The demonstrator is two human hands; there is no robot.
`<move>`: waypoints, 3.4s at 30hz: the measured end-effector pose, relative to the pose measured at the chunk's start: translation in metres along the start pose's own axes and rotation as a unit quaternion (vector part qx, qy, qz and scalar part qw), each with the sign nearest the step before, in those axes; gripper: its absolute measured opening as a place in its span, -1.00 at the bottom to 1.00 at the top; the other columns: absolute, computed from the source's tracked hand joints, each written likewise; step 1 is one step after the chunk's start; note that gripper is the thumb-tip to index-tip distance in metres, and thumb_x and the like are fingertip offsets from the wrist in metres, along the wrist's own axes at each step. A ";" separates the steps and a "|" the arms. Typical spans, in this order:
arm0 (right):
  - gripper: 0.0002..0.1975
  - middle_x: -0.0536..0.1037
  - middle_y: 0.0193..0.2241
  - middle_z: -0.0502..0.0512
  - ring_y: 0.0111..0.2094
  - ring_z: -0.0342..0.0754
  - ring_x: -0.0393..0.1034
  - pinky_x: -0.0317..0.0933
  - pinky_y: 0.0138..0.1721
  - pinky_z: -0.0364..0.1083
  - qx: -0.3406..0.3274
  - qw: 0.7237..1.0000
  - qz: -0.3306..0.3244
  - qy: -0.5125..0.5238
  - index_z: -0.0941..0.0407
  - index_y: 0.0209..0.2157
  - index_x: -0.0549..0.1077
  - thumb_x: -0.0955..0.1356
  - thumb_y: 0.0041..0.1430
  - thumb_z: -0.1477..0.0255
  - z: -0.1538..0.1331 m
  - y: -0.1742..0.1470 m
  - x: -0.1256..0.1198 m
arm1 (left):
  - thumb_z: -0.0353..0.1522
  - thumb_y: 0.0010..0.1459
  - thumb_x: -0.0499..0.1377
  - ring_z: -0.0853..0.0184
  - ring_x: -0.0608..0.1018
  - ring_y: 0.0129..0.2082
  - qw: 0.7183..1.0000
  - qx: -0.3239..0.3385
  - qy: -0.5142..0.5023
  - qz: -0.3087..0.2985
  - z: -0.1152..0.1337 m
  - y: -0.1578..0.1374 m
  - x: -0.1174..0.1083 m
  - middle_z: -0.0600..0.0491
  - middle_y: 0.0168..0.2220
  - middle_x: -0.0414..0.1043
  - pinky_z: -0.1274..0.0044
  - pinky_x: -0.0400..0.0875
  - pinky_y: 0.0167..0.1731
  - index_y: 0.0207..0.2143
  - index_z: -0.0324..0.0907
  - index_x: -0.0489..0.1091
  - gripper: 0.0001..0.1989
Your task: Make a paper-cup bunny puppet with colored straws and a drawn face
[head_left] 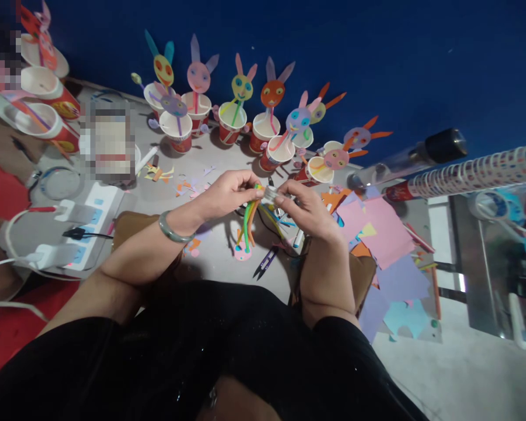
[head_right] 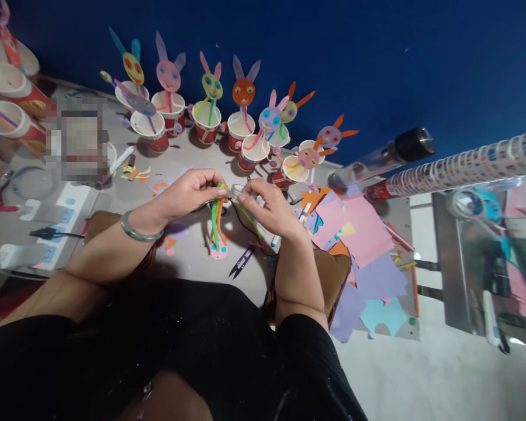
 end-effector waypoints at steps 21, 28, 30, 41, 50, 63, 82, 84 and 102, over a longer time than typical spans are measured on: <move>-0.57 0.34 -0.46 -0.05 -0.40 -0.11 0.18 0.09 -0.32 -0.08 0.027 0.994 0.041 0.094 0.06 -0.41 0.33 0.37 0.22 -0.02 0.018 0.007 0.004 | -0.32 0.01 0.45 0.48 0.51 -0.48 0.995 -0.043 -0.090 -0.005 -0.003 0.002 0.000 0.13 -0.49 0.50 0.58 0.42 -0.41 -0.34 -0.26 0.50 -0.75; -0.46 0.28 -0.50 -0.10 -0.41 -0.14 0.11 0.04 -0.33 -0.10 0.050 0.996 0.051 0.051 0.06 -0.46 0.27 0.49 0.05 -0.07 0.017 0.008 0.007 | -0.43 0.08 0.34 0.50 0.51 -0.50 0.998 -0.020 -0.067 0.006 -0.003 0.002 -0.002 0.12 -0.48 0.51 0.60 0.43 -0.41 -0.35 -0.26 0.51 -0.92; -0.46 0.27 -0.50 -0.11 -0.42 -0.15 0.09 0.04 -0.33 -0.10 0.050 0.995 0.064 0.052 0.06 -0.47 0.26 0.51 0.03 -0.05 0.015 0.008 0.007 | -0.45 0.07 0.32 0.51 0.50 -0.50 0.999 0.002 -0.048 0.013 -0.001 0.003 -0.002 0.14 -0.48 0.50 0.62 0.41 -0.42 -0.34 -0.25 0.50 -0.93; -0.45 0.26 -0.51 -0.11 -0.41 -0.15 0.08 0.02 -0.32 -0.10 0.074 0.993 0.079 0.052 0.06 -0.48 0.26 0.51 0.01 -0.07 0.015 0.008 0.008 | -0.42 0.01 0.31 0.49 0.45 -0.49 0.999 0.024 0.000 0.029 0.004 0.001 -0.001 0.12 -0.49 0.48 0.61 0.34 -0.45 -0.37 -0.24 0.49 -0.91; -0.46 0.30 -0.51 -0.10 -0.42 -0.15 0.10 0.01 -0.35 -0.11 0.069 0.997 0.006 0.023 0.07 -0.47 0.28 0.50 0.02 -0.07 0.014 0.005 0.007 | -0.34 0.04 0.36 0.48 0.41 -0.50 0.999 -0.003 0.030 -0.016 -0.001 0.003 -0.001 0.11 -0.51 0.45 0.58 0.30 -0.44 -0.40 -0.25 0.49 -0.85; -0.53 0.46 -0.39 -0.01 -0.33 -0.10 0.30 0.17 -0.27 -0.09 0.042 0.991 -0.105 0.070 0.09 -0.35 0.43 0.49 0.09 -0.04 0.006 0.007 -0.001 | -0.41 0.16 0.30 0.45 0.44 -0.47 0.995 -0.006 0.022 -0.093 0.003 -0.001 0.003 0.10 -0.48 0.43 0.54 0.30 -0.38 -0.37 -0.22 0.47 -0.92; -0.85 0.53 -0.24 0.16 -0.18 0.06 0.40 0.25 -0.14 0.03 0.035 0.967 -0.119 -0.221 0.10 -0.19 0.52 0.45 0.18 0.45 0.015 -0.097 0.038 | -0.40 0.19 0.26 0.35 0.68 -0.41 0.980 -0.102 -0.144 -0.096 -0.002 -0.003 0.010 0.06 -0.40 0.57 0.53 0.51 -0.34 -0.35 -0.18 0.27 -0.83; -0.75 0.54 -0.14 0.26 -0.13 0.10 0.39 0.22 -0.13 0.03 0.011 0.936 -0.203 -0.288 0.14 -0.11 0.54 0.39 0.16 0.59 0.017 -0.111 0.064 | -0.41 0.18 0.26 0.35 0.69 -0.39 0.980 -0.104 -0.146 -0.090 -0.002 -0.003 0.008 0.02 -0.31 0.60 0.49 0.54 -0.29 -0.35 -0.18 0.26 -0.82; -0.87 0.42 -0.47 -0.02 -0.45 -0.07 0.28 0.13 -0.33 -0.06 0.079 0.988 -0.103 -0.080 0.02 -0.33 0.21 0.26 0.32 0.35 0.002 -0.108 0.061 | -0.43 0.00 0.27 0.37 0.65 -0.41 0.982 -0.066 -0.159 -0.080 -0.003 0.003 -0.003 0.12 -0.45 0.48 0.54 0.49 -0.33 -0.40 -0.21 0.33 -0.86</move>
Point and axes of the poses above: each hand's wrist, its own y-axis towards the middle knuckle, its own x-axis out of the palm, z = x × y, the point moved 5 cm from there along y, towards the middle knuckle
